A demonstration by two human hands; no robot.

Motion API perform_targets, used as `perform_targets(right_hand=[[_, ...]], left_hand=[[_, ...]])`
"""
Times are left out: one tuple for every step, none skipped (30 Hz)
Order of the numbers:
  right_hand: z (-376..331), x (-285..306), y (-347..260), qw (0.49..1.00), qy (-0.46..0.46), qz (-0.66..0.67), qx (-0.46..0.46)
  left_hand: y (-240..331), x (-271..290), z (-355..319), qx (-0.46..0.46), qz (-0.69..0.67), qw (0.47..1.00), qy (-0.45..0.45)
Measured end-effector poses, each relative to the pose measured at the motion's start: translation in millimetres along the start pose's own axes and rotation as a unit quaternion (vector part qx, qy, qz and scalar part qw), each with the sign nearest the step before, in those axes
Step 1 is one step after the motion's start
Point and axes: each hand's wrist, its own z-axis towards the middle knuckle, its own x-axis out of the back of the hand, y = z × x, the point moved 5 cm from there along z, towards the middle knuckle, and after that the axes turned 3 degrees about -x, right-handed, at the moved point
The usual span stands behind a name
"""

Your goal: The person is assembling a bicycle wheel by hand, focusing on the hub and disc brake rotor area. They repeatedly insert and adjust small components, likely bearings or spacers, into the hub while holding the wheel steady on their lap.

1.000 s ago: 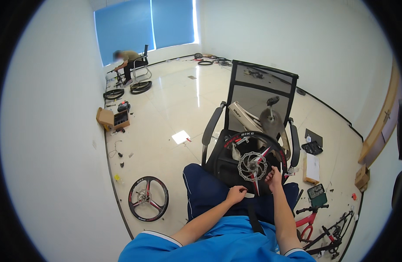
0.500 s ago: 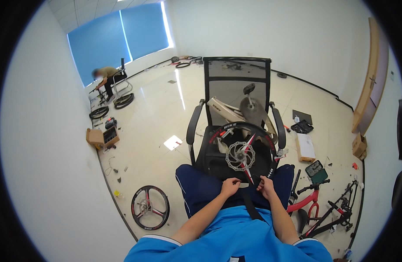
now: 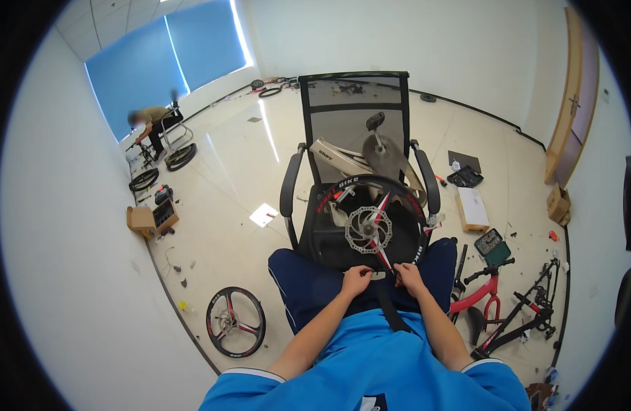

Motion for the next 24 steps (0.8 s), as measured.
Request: perform_targets(right_hand=[[0.6,0.5,-0.4,1.000,0.002,-0.004,0.001],[0.3,0.8,0.0,1.000,0.002,-0.011,0.000],[-0.3,1.0,0.8,1.000,0.003,-0.017,0.000],[-0.2,1.2,0.5,1.000,0.004,-0.023,0.001],[-0.1,1.3,0.6,1.000,0.005,-0.023,0.001],[-0.2,1.3,1.0,1.000,0.006,-0.022,0.001],[-0.1,0.4,0.7,1.000,0.006,-0.022,0.002],[-0.1,-0.2,0.4,1.000,0.006,-0.026,0.002],[-0.3,-0.5,0.2,1.000,0.006,-0.029,0.001],[-0.3,-0.9,0.0,0.999,0.007,-0.032,0.002],[-0.8,-0.5,-0.2,0.999,0.009,-0.034,0.001],[-1.5,0.2,-0.4,0.999,0.011,-0.037,0.000],[-2.4,-0.7,-1.9,0.999,0.012,-0.039,-0.001],[-3.5,-1.6,-3.3,0.999,0.012,-0.042,-0.002],[-4.7,-2.2,-4.6,0.999,0.012,-0.044,-0.003],[-6.0,-2.3,-5.1,0.999,0.012,-0.046,-0.005],[-4.9,-1.7,-4.0,0.999,0.009,-0.044,-0.001],[-3.3,-1.5,-3.1,0.999,0.007,-0.042,0.002],[-3.2,-1.4,-2.4,0.999,0.005,-0.039,0.005],[-3.1,-0.9,-1.5,0.999,0.005,-0.040,0.005],[-2.4,-0.6,-0.9,0.999,0.006,-0.041,0.006],[-1.9,-0.5,-0.5,0.999,0.007,-0.042,0.006],[-1.4,-0.2,0.0,0.999,0.008,-0.046,0.005],[-0.9,0.1,0.4,0.999,0.009,-0.051,0.004]], left_hand=[[1.0,-0.1,0.9,0.001,-0.003,1.000,0.000],[1.9,-0.4,0.9,0.001,-0.001,1.000,-0.003],[2.4,-0.6,-0.2,0.003,0.001,1.000,-0.004],[4.0,-0.1,-0.4,0.003,0.004,1.000,-0.005],[5.6,0.4,-0.5,0.004,0.007,1.000,-0.007],[7.2,0.7,-0.6,0.005,0.008,1.000,-0.008],[5.0,0.7,-0.3,0.003,0.004,1.000,-0.008],[2.7,0.6,0.2,0.002,0.000,1.000,-0.009],[0.8,-0.3,0.5,0.000,-0.003,1.000,-0.009],[0.7,-0.2,0.9,0.000,-0.003,1.000,-0.007],[0.8,-0.9,1.1,-0.001,-0.005,1.000,-0.010],[1.0,-1.9,1.2,-0.001,-0.007,1.000,-0.012],[1.6,-1.5,1.5,-0.002,-0.008,1.000,-0.013],[2.0,-1.5,1.5,0.000,-0.005,1.000,-0.016],[2.5,-1.7,1.4,0.002,-0.002,1.000,-0.018],[2.9,-1.9,1.2,0.004,0.002,1.000,-0.022],[3.5,-1.7,1.5,0.004,-0.001,1.000,-0.022],[4.1,-1.4,1.8,0.004,-0.004,1.000,-0.021],[5.0,-1.0,1.5,0.004,-0.007,1.000,-0.021],[6.0,-0.5,1.1,0.003,-0.006,1.000,-0.020],[7.0,0.1,0.6,0.002,-0.005,1.000,-0.019],[7.1,0.4,0.3,0.001,-0.003,1.000,-0.017],[7.2,0.5,-0.1,0.000,-0.006,1.000,-0.016],[7.3,0.5,-0.6,0.000,-0.009,1.000,-0.015]])
